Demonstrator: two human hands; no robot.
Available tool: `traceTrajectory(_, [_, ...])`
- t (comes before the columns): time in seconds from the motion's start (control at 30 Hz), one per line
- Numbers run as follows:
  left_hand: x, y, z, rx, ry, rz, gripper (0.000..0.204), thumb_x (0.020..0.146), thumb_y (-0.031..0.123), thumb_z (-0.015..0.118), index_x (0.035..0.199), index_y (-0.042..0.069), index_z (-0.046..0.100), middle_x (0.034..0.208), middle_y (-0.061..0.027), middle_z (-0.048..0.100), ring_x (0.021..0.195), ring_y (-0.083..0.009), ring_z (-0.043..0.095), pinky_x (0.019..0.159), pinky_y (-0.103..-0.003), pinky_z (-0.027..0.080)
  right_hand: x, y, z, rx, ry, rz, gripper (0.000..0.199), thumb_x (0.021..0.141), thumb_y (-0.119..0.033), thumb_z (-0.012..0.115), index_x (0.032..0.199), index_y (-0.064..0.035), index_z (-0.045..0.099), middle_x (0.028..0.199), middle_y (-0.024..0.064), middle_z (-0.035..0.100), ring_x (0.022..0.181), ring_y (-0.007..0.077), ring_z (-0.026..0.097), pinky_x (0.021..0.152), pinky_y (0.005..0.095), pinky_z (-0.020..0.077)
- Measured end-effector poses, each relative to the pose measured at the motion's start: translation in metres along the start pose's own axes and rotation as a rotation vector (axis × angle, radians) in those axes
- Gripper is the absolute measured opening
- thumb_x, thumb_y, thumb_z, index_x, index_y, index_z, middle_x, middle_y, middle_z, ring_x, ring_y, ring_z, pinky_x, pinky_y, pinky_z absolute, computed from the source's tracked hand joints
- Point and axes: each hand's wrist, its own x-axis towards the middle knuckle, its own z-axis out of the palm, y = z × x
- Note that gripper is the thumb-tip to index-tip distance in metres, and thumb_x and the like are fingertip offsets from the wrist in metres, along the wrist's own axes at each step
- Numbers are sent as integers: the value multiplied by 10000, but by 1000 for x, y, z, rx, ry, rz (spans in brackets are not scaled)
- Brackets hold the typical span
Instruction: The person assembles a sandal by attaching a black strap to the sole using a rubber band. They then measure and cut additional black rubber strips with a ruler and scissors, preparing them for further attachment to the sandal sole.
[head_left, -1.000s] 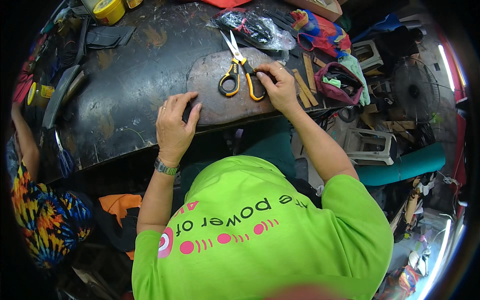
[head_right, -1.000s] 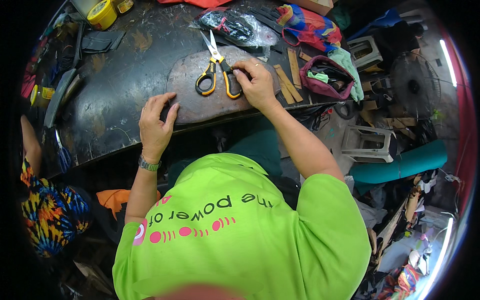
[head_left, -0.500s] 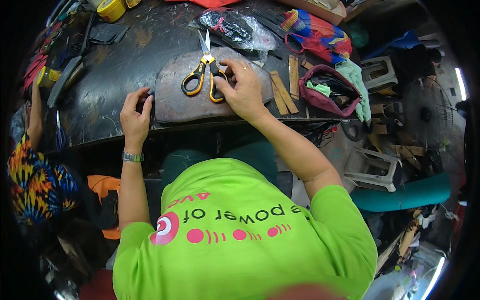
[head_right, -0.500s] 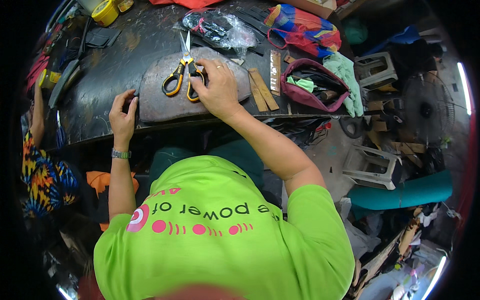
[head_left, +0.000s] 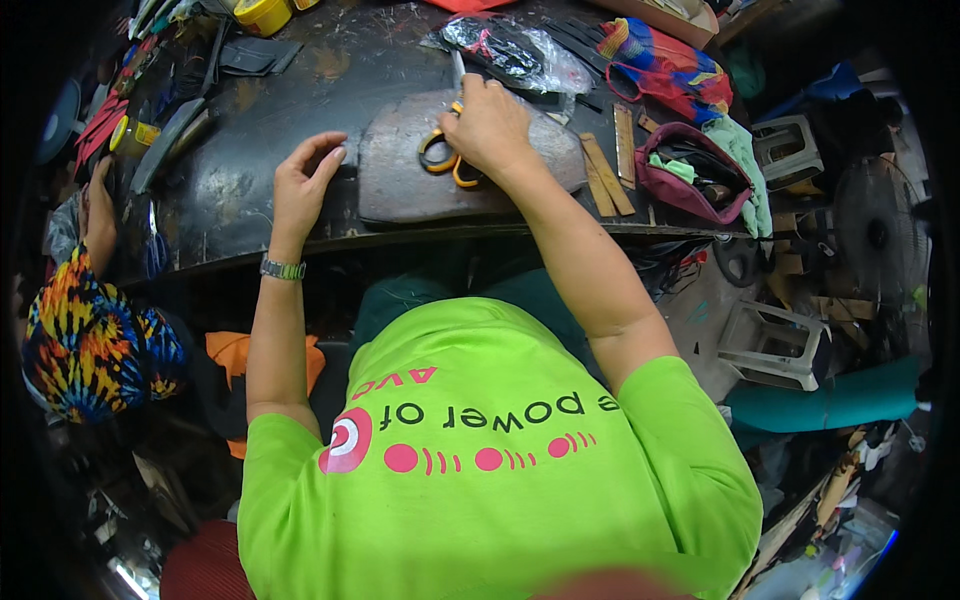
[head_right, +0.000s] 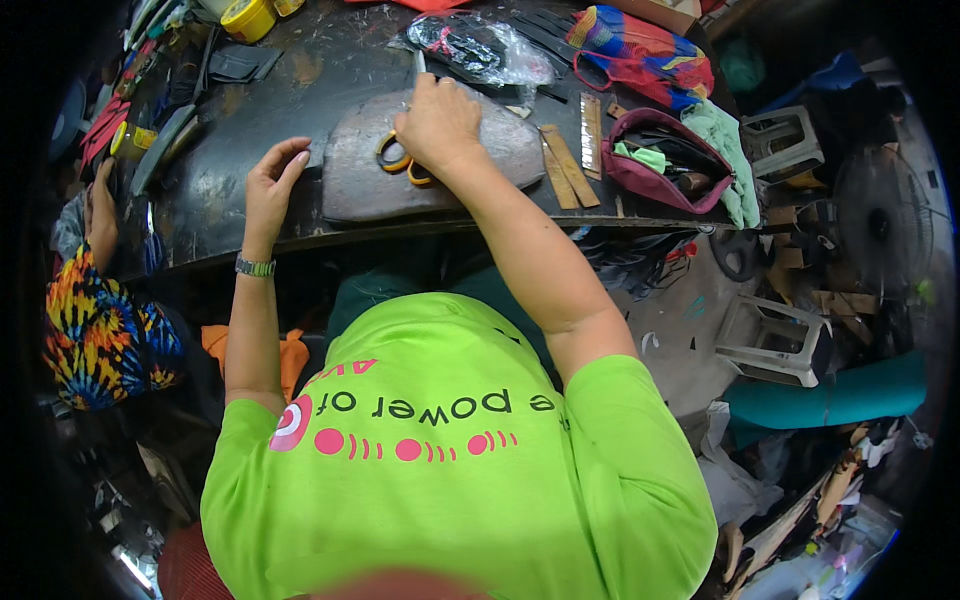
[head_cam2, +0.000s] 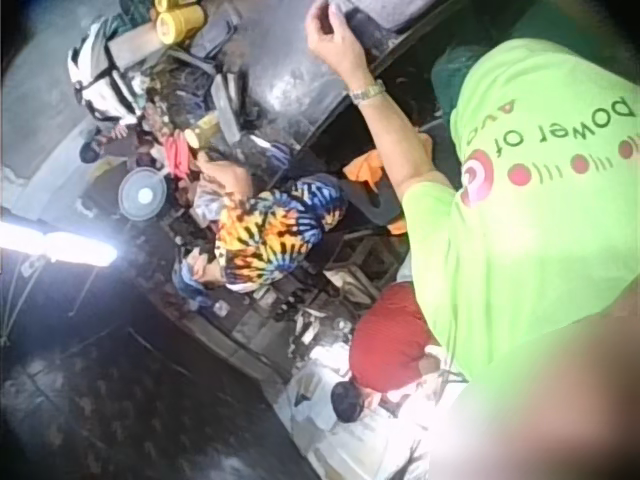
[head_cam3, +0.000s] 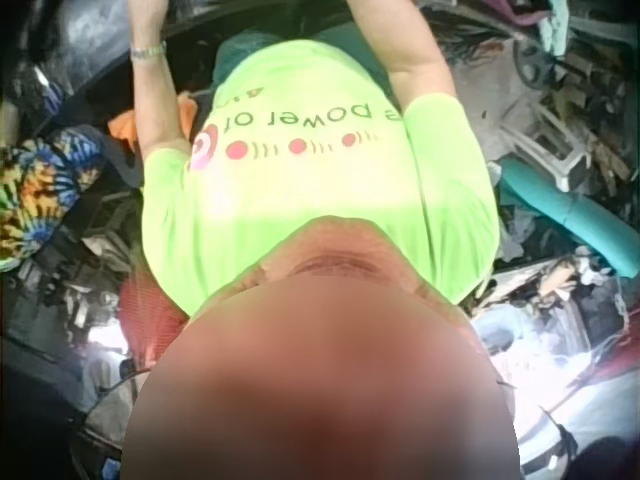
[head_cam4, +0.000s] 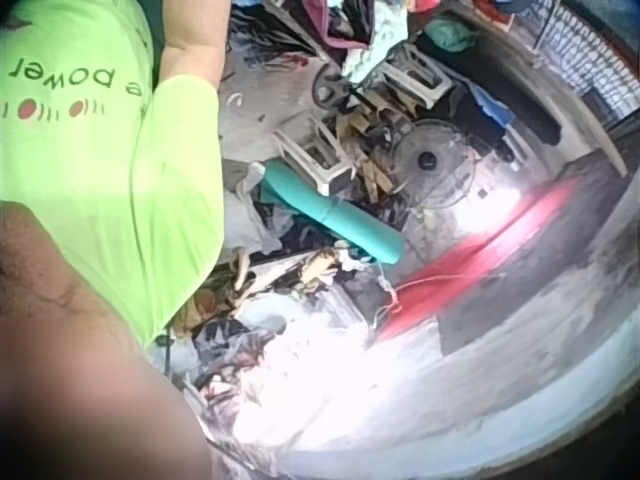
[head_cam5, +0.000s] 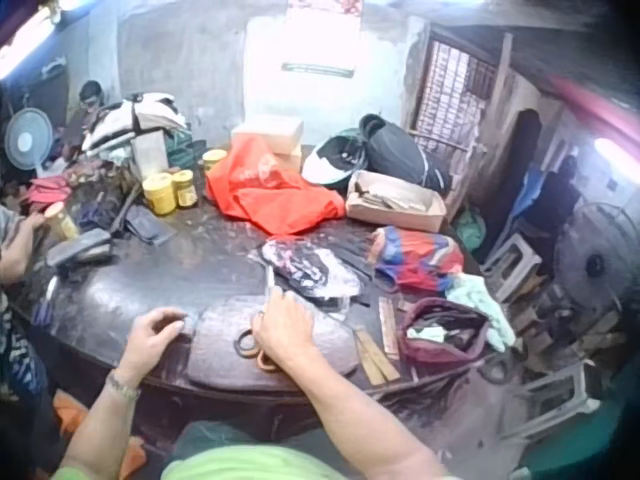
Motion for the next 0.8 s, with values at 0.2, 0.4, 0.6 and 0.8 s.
traceTrajectory(0.2, [78, 17, -6, 88, -158, 202, 235, 939, 132, 707, 1154, 40, 729, 1085, -57, 722, 982, -154, 681, 890, -286, 528, -6, -3, -18, 1, -44, 25, 432, 776, -243, 708, 1099, 26, 608, 1096, 253, 654, 1045, 443, 644, 915, 516, 513])
traceTrajectory(0.4, [146, 21, 30, 375, -264, 344, 262, 915, 169, 724, 1171, 117, 730, 1217, -79, 650, 1115, -254, 642, 965, -364, 511, -14, 16, -49, -24, -103, 71, 459, 758, -238, 684, 1156, -9, 668, 1145, 269, 622, 1068, 424, 640, 938, 492, 505])
traceTrajectory(0.6, [187, 19, 85, 460, -367, 662, 653, 784, 127, 801, 1395, 200, 583, 1489, -108, 471, 1387, -328, 445, 1138, -436, 395, 13, 112, -141, 148, 250, -46, 422, 744, -240, 729, 1115, -38, 734, 976, 180, 658, 905, 315, 664, 834, 371, 532])
traceTrajectory(0.8, [208, 28, 127, 795, -617, 626, 946, 727, 2, 746, 1552, 289, 383, 1653, -88, 281, 1540, -316, 227, 1200, -617, 262, 71, 223, -190, -210, 279, -24, 392, 801, -286, 728, 1155, -118, 728, 1008, 145, 686, 935, 340, 684, 852, 411, 546])
